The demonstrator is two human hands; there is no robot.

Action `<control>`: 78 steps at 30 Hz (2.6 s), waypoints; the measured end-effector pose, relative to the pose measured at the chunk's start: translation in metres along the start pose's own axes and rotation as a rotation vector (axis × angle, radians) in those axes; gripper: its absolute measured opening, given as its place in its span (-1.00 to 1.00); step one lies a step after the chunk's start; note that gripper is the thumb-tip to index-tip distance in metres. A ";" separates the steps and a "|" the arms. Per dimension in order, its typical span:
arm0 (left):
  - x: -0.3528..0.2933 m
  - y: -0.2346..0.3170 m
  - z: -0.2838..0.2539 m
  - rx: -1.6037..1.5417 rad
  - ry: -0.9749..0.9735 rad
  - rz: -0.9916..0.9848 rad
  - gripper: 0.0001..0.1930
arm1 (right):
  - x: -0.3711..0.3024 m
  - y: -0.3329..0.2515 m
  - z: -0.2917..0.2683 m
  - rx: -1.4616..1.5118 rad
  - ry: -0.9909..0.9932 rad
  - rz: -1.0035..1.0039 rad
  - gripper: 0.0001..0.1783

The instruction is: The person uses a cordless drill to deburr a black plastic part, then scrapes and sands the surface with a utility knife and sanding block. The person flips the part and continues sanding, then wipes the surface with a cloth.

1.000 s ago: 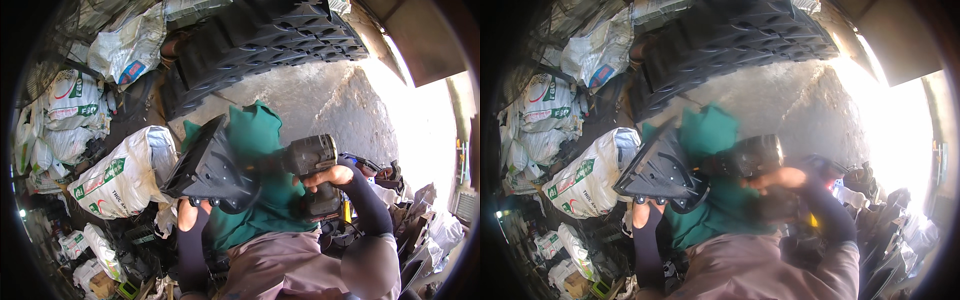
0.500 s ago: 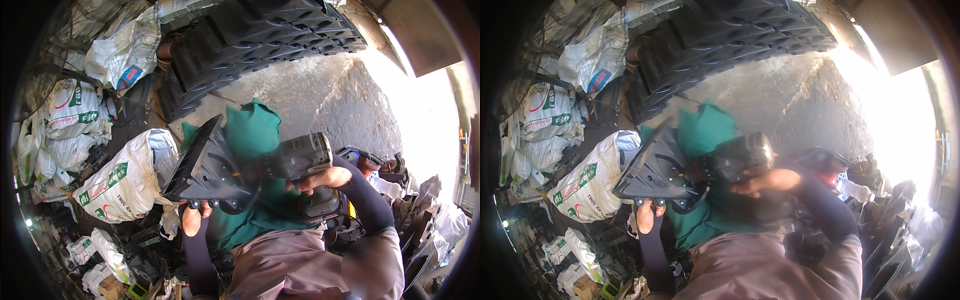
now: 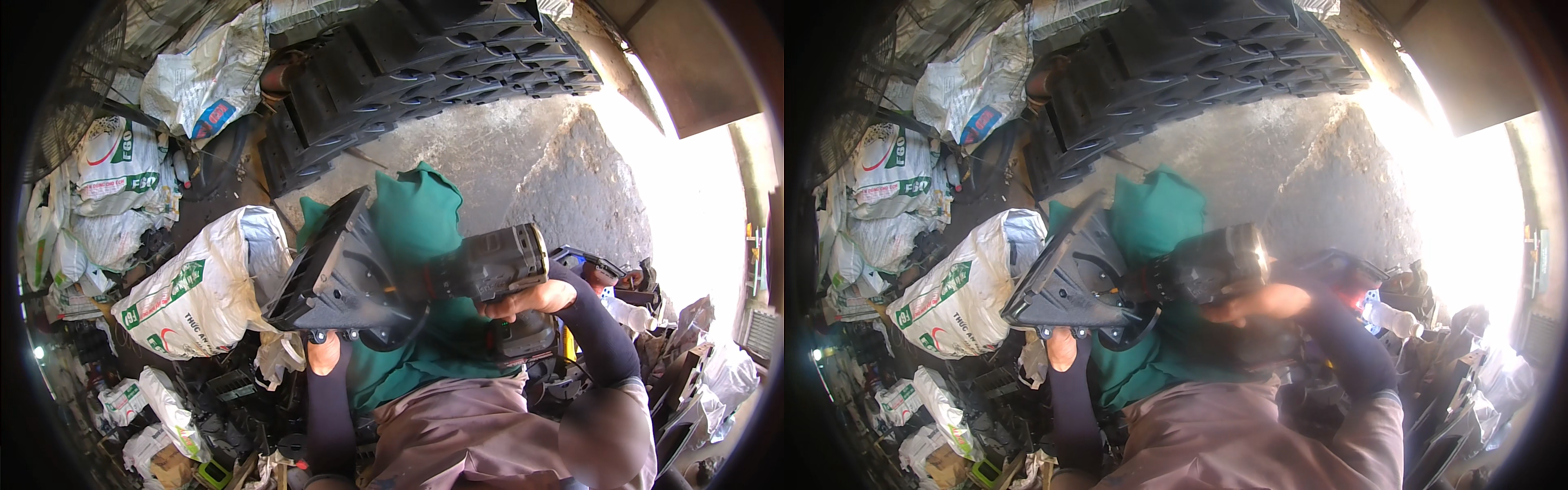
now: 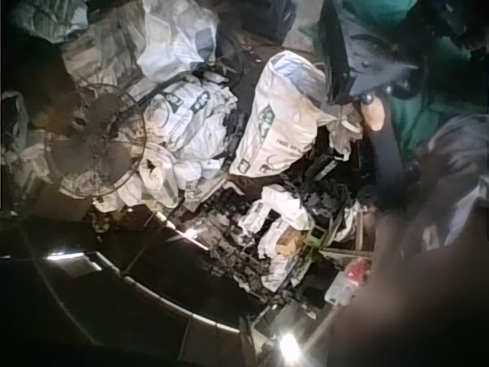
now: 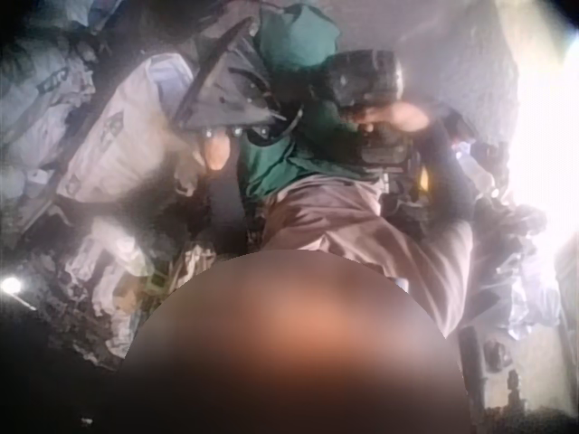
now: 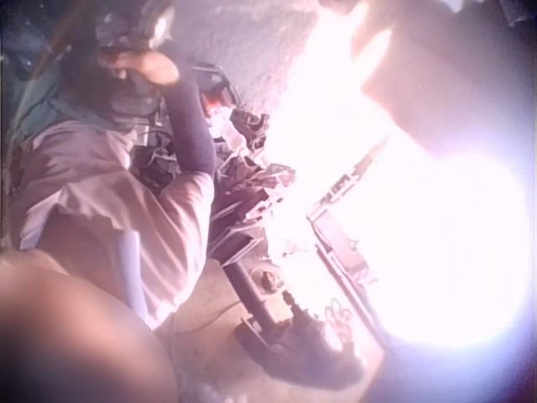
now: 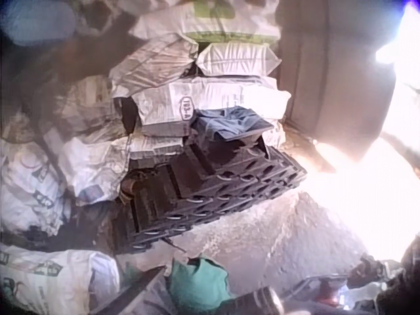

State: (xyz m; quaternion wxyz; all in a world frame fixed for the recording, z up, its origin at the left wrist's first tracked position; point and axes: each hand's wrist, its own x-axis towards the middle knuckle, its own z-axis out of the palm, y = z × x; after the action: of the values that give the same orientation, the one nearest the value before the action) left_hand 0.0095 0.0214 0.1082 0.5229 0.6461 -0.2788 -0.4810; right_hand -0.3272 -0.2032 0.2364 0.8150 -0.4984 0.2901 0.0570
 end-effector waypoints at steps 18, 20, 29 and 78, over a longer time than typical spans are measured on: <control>0.019 0.100 0.069 -0.164 -0.129 -0.111 -0.89 | -0.008 0.005 -0.017 0.220 0.091 -0.074 -0.52; 0.026 0.106 0.072 -0.217 -0.217 -0.150 -0.89 | -0.005 0.010 -0.024 0.244 0.075 -0.113 -0.48; 0.032 0.068 0.053 -0.235 -0.247 -0.077 -0.88 | -0.003 0.013 -0.025 0.212 0.072 -0.063 -0.53; 0.029 0.100 0.066 -0.332 -0.383 -0.084 -0.55 | -0.006 0.010 -0.014 0.201 0.149 -0.075 -0.40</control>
State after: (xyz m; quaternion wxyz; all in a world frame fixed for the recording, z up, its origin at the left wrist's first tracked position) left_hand -0.0257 -0.0602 0.1937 0.5391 0.4596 -0.2631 -0.6550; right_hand -0.3418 -0.2089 0.2268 0.8386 -0.4276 0.3352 -0.0398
